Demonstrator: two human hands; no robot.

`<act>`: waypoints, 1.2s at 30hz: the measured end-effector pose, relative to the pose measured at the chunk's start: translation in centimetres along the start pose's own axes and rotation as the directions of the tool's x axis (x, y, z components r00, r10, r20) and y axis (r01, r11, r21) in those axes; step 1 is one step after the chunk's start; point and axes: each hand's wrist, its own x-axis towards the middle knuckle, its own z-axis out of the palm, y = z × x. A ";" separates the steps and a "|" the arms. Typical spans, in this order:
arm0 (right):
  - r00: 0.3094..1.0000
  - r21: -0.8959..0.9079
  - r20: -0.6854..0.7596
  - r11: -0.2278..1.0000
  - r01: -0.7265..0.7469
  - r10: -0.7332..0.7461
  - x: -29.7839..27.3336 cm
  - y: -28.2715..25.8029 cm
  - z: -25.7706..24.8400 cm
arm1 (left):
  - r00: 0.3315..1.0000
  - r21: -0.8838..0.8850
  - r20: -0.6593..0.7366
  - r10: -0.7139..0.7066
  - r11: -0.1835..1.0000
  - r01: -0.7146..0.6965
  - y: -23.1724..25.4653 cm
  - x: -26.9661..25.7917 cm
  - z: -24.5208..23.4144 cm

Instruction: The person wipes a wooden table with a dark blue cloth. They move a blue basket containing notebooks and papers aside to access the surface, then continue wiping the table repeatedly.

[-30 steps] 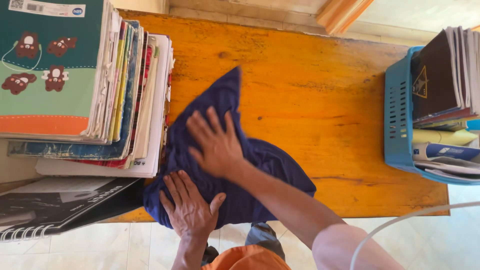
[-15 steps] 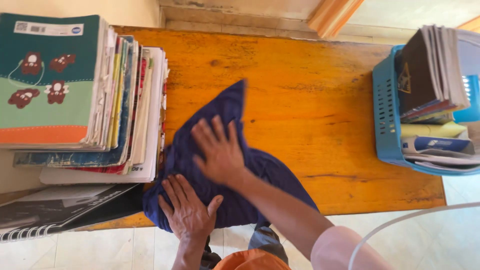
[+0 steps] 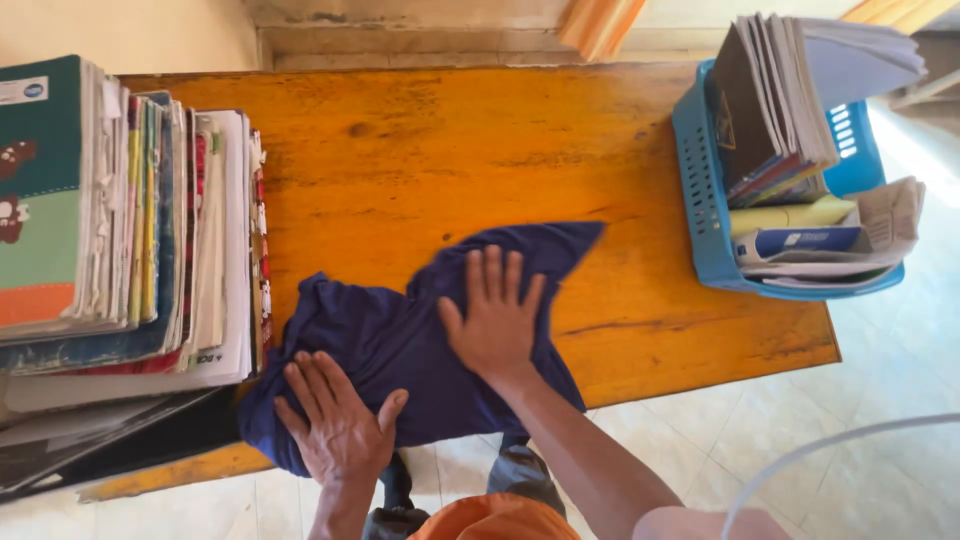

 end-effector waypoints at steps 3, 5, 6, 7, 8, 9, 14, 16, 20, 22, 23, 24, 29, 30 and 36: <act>0.986 0.081 0.023 0.984 0.162 -0.164 -3.0 -0.2 -1.0 | 0.998 -0.039 -0.021 0.060 0.997 -0.060 0.0 0.1 0.4; 0.981 0.101 0.073 0.980 0.171 -0.179 -5.7 1.9 -1.9 | 0.995 -0.055 -0.011 0.100 0.993 -0.101 0.9 -0.3 0.3; 0.971 0.121 0.119 0.973 0.195 -0.209 -6.9 2.9 -2.3 | 0.992 -0.073 -0.009 0.126 0.989 -0.126 1.4 -0.4 0.3; 0.971 0.118 0.120 0.974 0.193 -0.207 -7.6 5.1 -2.4 | 0.992 -0.077 -0.008 0.128 0.989 -0.128 2.2 -0.6 0.2; 0.984 0.067 0.130 0.991 0.117 -0.125 -8.0 7.2 -2.4 | 0.984 -0.098 -0.016 0.177 0.979 -0.178 3.1 -0.6 0.1; 0.990 0.017 0.136 0.999 0.041 -0.043 -8.5 9.4 -2.4 | 0.974 -0.118 -0.024 0.226 0.967 -0.227 3.9 -0.5 0.0; 0.965 -0.125 0.056 0.961 -0.248 0.256 -3.9 11.4 -1.9 | 0.932 -0.136 0.040 0.361 0.926 -0.352 9.2 0.2 0.0; 0.952 -0.135 0.017 0.945 -0.300 0.304 -2.4 11.0 -1.1 | 0.929 -0.134 0.059 0.366 0.925 -0.356 11.1 0.5 0.0; 0.998 -0.066 0.056 0.998 0.001 0.003 -4.5 10.1 -1.5 | 0.919 -0.100 0.076 0.386 0.920 -0.378 12.3 1.1 0.3; 0.991 -0.014 0.094 0.996 0.093 -0.092 -5.8 11.3 -2.7 | 0.915 -0.085 0.100 0.390 0.920 -0.383 12.8 1.2 0.6; 0.993 0.011 0.117 1.000 0.014 -0.016 -6.1 12.2 -3.3 | 0.914 -0.100 0.086 0.396 0.916 -0.388 12.7 1.1 0.6; 0.990 0.034 0.132 0.998 -0.057 0.052 -5.8 13.1 -3.8 | 0.916 -0.112 0.060 0.397 0.915 -0.389 12.9 1.5 0.8; 0.975 -0.022 0.040 0.976 -0.218 0.218 1.2 14.2 -1.9 | 0.905 -0.079 0.106 0.413 0.910 -0.406 15.1 3.0 1.5; 0.972 -0.016 0.001 0.972 -0.234 0.234 2.5 13.7 -1.3 | 0.908 -0.067 0.125 0.400 0.917 -0.394 15.6 3.2 1.5; 0.980 0.011 0.197 1.000 -0.008 0.006 0.5 12.8 -2.4 | 0.922 -0.091 0.081 0.379 0.924 -0.372 16.6 4.6 2.3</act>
